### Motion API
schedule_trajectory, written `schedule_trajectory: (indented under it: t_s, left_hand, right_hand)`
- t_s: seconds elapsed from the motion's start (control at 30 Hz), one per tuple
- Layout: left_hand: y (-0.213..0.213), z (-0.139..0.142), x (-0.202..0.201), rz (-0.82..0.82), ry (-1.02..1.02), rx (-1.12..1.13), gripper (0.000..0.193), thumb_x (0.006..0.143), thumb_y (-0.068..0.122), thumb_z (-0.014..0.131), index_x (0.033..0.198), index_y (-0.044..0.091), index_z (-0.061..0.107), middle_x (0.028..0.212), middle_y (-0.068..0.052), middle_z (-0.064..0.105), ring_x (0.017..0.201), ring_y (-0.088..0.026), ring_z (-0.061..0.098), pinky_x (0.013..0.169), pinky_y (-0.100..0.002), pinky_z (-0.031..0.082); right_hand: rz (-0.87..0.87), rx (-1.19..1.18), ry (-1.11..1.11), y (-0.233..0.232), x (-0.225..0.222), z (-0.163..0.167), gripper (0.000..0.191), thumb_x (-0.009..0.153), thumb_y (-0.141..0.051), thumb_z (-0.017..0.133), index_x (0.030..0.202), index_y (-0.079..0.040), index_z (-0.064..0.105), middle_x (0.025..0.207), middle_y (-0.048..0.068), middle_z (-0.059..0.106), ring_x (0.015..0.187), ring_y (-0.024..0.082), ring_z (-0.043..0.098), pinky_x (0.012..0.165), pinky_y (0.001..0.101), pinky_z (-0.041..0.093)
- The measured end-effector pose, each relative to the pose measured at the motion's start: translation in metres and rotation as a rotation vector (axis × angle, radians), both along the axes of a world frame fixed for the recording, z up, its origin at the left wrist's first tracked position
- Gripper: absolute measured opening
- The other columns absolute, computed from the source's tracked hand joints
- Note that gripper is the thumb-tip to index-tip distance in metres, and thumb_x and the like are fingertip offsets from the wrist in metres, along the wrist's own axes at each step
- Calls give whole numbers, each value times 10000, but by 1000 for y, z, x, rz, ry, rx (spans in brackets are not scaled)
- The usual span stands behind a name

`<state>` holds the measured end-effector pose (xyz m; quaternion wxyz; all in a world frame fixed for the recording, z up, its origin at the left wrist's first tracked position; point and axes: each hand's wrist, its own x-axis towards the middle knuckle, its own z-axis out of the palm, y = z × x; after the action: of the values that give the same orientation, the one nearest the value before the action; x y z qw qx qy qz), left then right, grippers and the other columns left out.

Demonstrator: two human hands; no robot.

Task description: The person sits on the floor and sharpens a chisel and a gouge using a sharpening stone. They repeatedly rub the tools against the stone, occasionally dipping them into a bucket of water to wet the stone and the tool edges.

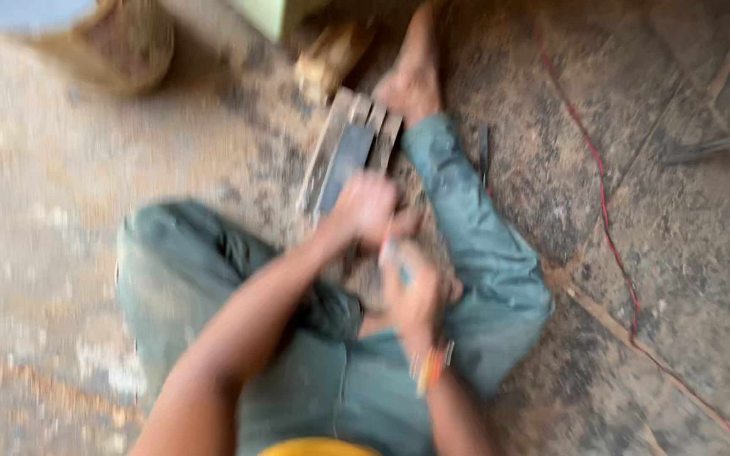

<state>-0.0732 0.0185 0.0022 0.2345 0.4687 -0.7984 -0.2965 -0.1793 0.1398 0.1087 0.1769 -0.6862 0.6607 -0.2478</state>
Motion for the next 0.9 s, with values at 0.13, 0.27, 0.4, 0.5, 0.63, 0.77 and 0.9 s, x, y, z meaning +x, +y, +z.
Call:
schedule_trajectory:
  t_s: [0.13,0.27,0.4,0.5,0.63,0.77,0.9]
  left_hand:
    - [-61,3,-21,37,37,35,672,839,646,542,623,32,711,654,-281,647,652,-444,661,632,-539,535]
    - [10,13,11,31,27,75,630,843,595,534,618,29,695,686,-272,645,686,-435,662,699,-546,535]
    - [47,2,26,-120,-219,229,670,827,645,558,575,33,664,629,-259,655,633,-415,688,801,-581,513]
    - [-13,-9,0,47,27,56,660,745,641,640,573,5,672,671,-272,654,661,-455,663,621,-561,534]
    - [-57,6,-18,44,14,85,640,826,619,594,621,22,696,666,-264,652,670,-432,671,702,-562,528]
    - [24,19,17,-2,-27,147,624,829,587,581,586,23,692,628,-252,622,637,-415,662,664,-543,538]
    - [47,1,24,-186,-255,340,602,847,582,565,624,41,705,621,-244,624,657,-414,666,932,-630,397]
  right_hand:
    - [54,-78,-52,-57,-28,-7,180,940,-209,724,1033,-57,752,897,164,756,778,311,745,706,399,556]
    - [103,-50,-99,7,6,-2,252,952,-169,660,1143,-15,717,1003,185,741,908,358,721,845,407,536]
    - [59,-54,-10,42,23,1,177,943,-204,691,1028,-63,757,796,117,738,739,315,730,1092,633,177]
    - [2,55,48,-13,-4,-6,169,910,-193,728,962,-41,780,851,174,757,724,348,721,689,406,534]
    - [57,-42,-61,-53,-27,-5,219,934,-176,722,1057,3,748,885,179,752,742,304,747,683,375,562]
    - [163,-93,-47,22,7,-3,183,936,-136,662,1060,-21,733,922,155,751,846,320,753,868,466,511]
    - [-122,219,-10,46,21,-4,164,936,-207,722,997,-75,797,723,146,740,682,284,764,692,385,560]
